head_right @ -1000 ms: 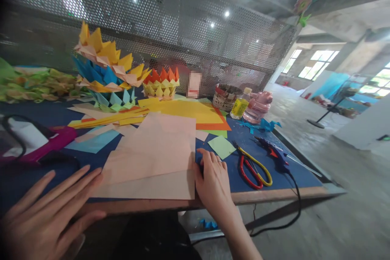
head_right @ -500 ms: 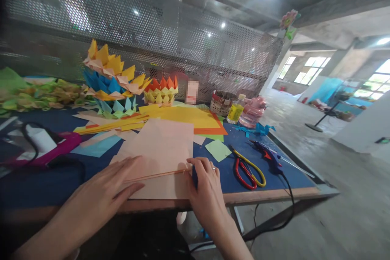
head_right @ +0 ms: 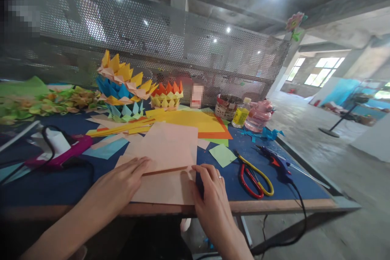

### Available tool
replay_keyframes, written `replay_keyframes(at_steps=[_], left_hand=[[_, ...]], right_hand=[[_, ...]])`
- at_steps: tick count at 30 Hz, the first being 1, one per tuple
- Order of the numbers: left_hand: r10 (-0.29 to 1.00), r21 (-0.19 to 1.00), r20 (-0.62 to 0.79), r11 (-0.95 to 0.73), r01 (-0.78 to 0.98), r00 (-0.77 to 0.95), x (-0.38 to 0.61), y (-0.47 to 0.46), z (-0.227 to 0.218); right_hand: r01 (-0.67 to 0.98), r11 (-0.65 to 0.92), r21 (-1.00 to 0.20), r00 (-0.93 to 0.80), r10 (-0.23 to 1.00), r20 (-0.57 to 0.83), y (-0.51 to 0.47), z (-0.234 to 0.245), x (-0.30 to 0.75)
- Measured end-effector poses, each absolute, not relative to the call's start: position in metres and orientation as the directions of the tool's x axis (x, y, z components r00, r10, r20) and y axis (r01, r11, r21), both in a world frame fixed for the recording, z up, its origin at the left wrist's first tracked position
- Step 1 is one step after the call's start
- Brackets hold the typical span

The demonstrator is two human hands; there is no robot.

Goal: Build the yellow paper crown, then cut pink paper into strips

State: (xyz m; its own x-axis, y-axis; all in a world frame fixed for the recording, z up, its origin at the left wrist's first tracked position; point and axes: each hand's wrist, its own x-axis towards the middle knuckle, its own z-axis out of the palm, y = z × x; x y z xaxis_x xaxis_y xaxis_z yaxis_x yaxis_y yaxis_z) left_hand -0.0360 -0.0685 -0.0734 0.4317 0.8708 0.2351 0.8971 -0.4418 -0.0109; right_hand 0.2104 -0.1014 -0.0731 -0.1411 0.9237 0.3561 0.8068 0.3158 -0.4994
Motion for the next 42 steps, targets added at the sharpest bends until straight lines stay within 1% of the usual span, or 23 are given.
replay_keyframes(at_steps=[2, 3, 5, 6, 7, 8, 9, 10, 11, 12, 13, 14, 16, 19, 21, 23, 26, 28, 32, 35, 38, 40, 42], left_hand=[[0.887, 0.056, 0.261, -0.408, 0.911, 0.381, -0.039, -0.067, -0.077], [0.890, 0.133, 0.296, -0.397, 0.908, 0.346, -0.042, -0.067, -0.077], [0.877, 0.364, 0.412, -0.409, 0.837, 0.249, -0.046, -0.069, -0.076], [0.869, 0.501, 0.463, -0.421, 0.756, 0.177, -0.048, -0.071, -0.074], [0.867, 0.644, 0.490, -0.428, 0.634, 0.087, -0.048, -0.073, -0.070], [0.879, 0.780, 0.476, -0.415, 0.469, -0.014, -0.047, -0.076, -0.066], [0.910, 0.892, 0.405, -0.370, 0.261, -0.094, -0.044, -0.079, -0.061], [0.940, 0.952, 0.305, -0.307, 0.014, -0.150, -0.040, -0.082, -0.056], [0.967, 0.949, 0.195, -0.228, -0.220, -0.162, -0.035, -0.085, -0.052], [0.986, 0.906, 0.095, -0.142, -0.400, -0.137, -0.029, -0.088, -0.049], [0.995, 0.848, 0.015, -0.068, -0.526, -0.104, -0.022, -0.090, -0.046], [0.997, 0.796, -0.045, 0.001, -0.605, -0.058, -0.016, -0.092, -0.045], [0.993, 0.725, -0.122, 0.090, -0.683, 0.001, -0.004, -0.094, -0.047], [0.984, 0.655, -0.161, 0.163, -0.738, 0.074, 0.008, -0.098, -0.055], [0.977, 0.620, -0.174, 0.207, -0.757, 0.124, 0.014, -0.102, -0.061], [0.968, 0.616, -0.193, 0.248, -0.748, 0.163, 0.017, -0.104, -0.065], [0.965, 0.670, -0.187, 0.260, -0.695, 0.181, 0.017, -0.106, -0.071], [0.966, 0.701, -0.174, 0.257, -0.665, 0.189, 0.015, -0.105, -0.074], [0.952, 0.670, -0.198, 0.306, -0.676, 0.234, 0.009, -0.102, -0.074], [0.951, 0.707, -0.196, 0.307, -0.637, 0.240, -0.001, -0.099, -0.068], [0.927, 0.804, -0.240, 0.356, -0.477, 0.288, -0.014, -0.098, -0.060], [0.905, 0.856, -0.269, 0.381, -0.349, 0.330, -0.022, -0.097, -0.057], [0.905, 0.905, -0.237, 0.338, -0.259, 0.353, -0.028, -0.096, -0.054]], right_hand=[[0.800, 0.319, -0.509, -0.136, 0.922, 0.363, -0.102, -0.074, 0.211], [0.795, 0.319, -0.516, -0.132, 0.921, 0.366, -0.103, -0.074, 0.211], [0.775, 0.324, -0.542, -0.120, 0.918, 0.377, -0.104, -0.073, 0.211], [0.761, 0.328, -0.560, -0.111, 0.916, 0.386, -0.105, -0.072, 0.211], [0.744, 0.331, -0.580, -0.097, 0.913, 0.397, -0.106, -0.071, 0.210], [0.724, 0.334, -0.604, -0.078, 0.909, 0.409, -0.107, -0.069, 0.209], [0.700, 0.332, -0.633, -0.057, 0.908, 0.414, -0.108, -0.067, 0.208], [0.671, 0.327, -0.665, -0.036, 0.911, 0.411, -0.110, -0.064, 0.206], [0.635, 0.318, -0.704, -0.023, 0.919, 0.394, -0.111, -0.062, 0.203], [0.588, 0.308, -0.748, -0.023, 0.931, 0.365, -0.112, -0.060, 0.200], [0.529, 0.295, -0.795, -0.036, 0.944, 0.327, -0.114, -0.058, 0.196], [0.456, 0.277, -0.846, -0.050, 0.957, 0.286, -0.115, -0.056, 0.192], [0.269, 0.231, -0.935, -0.071, 0.973, 0.220, -0.116, -0.054, 0.182], [0.007, 0.154, -0.988, -0.090, 0.984, 0.153, -0.114, -0.052, 0.170], [-0.081, 0.119, -0.990, -0.083, 0.989, 0.125, -0.110, -0.049, 0.165], [-0.135, 0.068, -0.989, -0.053, 0.996, 0.075, -0.108, -0.047, 0.164], [-0.139, 0.003, -0.990, -0.041, 0.999, 0.009, -0.107, -0.047, 0.166], [-0.104, 0.011, -0.994, -0.038, 0.999, 0.015, -0.108, -0.048, 0.167], [-0.041, -0.011, -0.999, -0.007, 1.000, -0.011, -0.114, -0.050, 0.168], [-0.054, 0.061, -0.997, -0.043, 0.997, 0.063, -0.115, -0.045, 0.175], [-0.102, 0.182, -0.978, -0.100, 0.976, 0.192, -0.110, -0.039, 0.190], [-0.078, 0.232, -0.970, -0.034, 0.971, 0.235, -0.104, -0.035, 0.202], [-0.007, 0.270, -0.963, 0.072, 0.961, 0.269, -0.098, -0.032, 0.212]])
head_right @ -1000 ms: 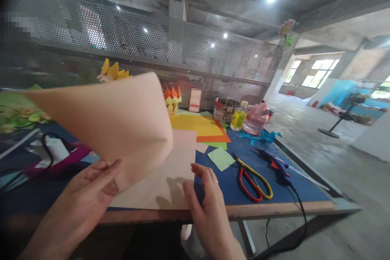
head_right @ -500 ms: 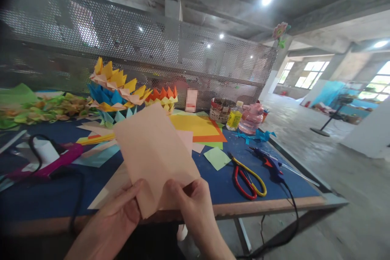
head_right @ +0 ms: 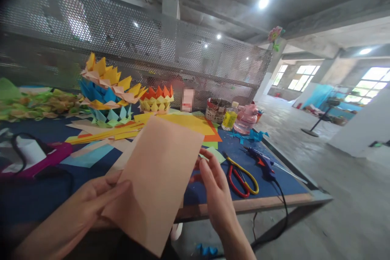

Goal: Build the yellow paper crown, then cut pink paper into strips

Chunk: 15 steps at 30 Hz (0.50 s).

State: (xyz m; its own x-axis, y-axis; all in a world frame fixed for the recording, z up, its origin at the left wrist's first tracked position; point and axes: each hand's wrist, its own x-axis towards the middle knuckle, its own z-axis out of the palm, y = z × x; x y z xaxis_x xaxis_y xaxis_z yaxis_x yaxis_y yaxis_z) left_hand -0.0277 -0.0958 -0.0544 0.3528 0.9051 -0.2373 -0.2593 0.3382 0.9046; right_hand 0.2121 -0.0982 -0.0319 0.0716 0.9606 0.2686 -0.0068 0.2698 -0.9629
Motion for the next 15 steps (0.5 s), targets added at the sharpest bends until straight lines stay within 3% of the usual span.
replay_keyframes(at_steps=[4, 7, 11, 15], left_hand=[[0.908, 0.985, -0.100, 0.149, -0.092, 0.406, -0.033, -0.091, -0.051], [0.854, 0.996, -0.087, 0.063, 0.064, 0.513, -0.038, -0.084, -0.044], [0.802, 0.977, -0.098, -0.034, 0.209, 0.590, -0.040, -0.065, -0.032], [0.821, 0.871, -0.024, -0.264, 0.415, 0.571, -0.035, -0.041, -0.025]], right_hand=[[0.250, 0.464, -0.850, 0.129, 0.854, 0.504, -0.091, -0.024, 0.225], [0.568, 0.603, -0.560, -0.055, 0.707, 0.705, -0.093, -0.016, 0.231], [0.744, 0.635, -0.209, -0.430, 0.694, 0.577, -0.100, -0.009, 0.236], [0.724, 0.683, -0.095, -0.532, 0.641, 0.553, -0.095, -0.021, 0.239]])
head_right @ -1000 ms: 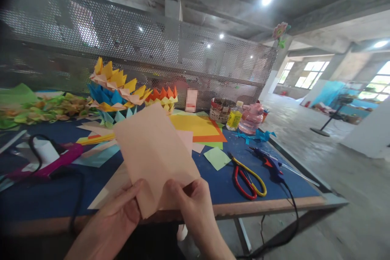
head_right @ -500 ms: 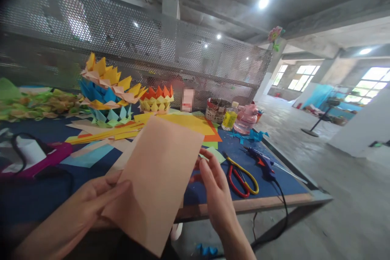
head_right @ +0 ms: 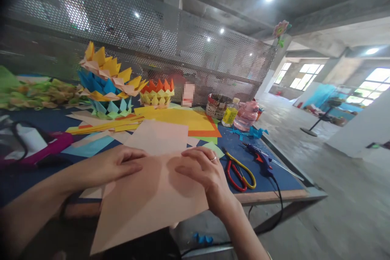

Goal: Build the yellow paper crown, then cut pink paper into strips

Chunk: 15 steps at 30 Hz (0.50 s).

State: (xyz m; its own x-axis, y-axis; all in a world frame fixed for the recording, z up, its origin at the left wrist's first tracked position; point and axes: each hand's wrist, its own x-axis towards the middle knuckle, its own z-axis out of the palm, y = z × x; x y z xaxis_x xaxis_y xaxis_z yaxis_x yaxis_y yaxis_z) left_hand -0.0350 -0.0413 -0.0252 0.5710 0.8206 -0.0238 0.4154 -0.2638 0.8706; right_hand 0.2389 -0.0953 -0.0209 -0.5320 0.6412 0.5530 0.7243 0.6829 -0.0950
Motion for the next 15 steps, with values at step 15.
replay_keyframes(at_steps=[15], left_hand=[[0.817, 0.580, 0.151, -0.529, 0.620, 0.556, -0.103, -0.082, -0.057]], right_hand=[[0.673, 0.655, -0.343, -0.587, 0.756, 0.290, -0.089, -0.036, 0.235]])
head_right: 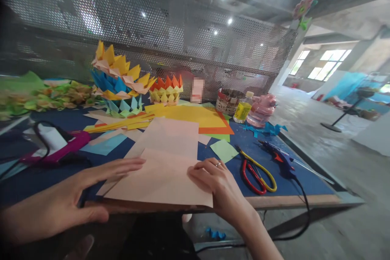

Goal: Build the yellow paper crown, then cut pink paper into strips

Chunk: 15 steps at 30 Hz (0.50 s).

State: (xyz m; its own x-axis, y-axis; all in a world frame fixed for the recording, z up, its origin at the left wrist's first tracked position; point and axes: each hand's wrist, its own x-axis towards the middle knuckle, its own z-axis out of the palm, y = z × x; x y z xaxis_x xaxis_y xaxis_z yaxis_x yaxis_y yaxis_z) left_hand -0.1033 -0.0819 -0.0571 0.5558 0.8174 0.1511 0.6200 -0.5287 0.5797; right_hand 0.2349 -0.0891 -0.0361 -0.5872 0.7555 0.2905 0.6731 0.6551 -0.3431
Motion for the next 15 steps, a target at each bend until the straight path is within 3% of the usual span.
replay_keyframes(at_steps=[9, 15], left_hand=[[0.764, 0.541, 0.355, -0.638, 0.548, 0.539, -0.091, -0.064, -0.076], [0.777, 0.559, 0.385, -0.625, 0.544, 0.498, -0.096, -0.061, -0.083]], right_hand=[[0.716, 0.639, -0.281, -0.580, 0.769, 0.268, -0.092, -0.039, 0.238], [0.740, 0.642, -0.202, -0.479, 0.713, 0.512, -0.092, -0.055, 0.238]])
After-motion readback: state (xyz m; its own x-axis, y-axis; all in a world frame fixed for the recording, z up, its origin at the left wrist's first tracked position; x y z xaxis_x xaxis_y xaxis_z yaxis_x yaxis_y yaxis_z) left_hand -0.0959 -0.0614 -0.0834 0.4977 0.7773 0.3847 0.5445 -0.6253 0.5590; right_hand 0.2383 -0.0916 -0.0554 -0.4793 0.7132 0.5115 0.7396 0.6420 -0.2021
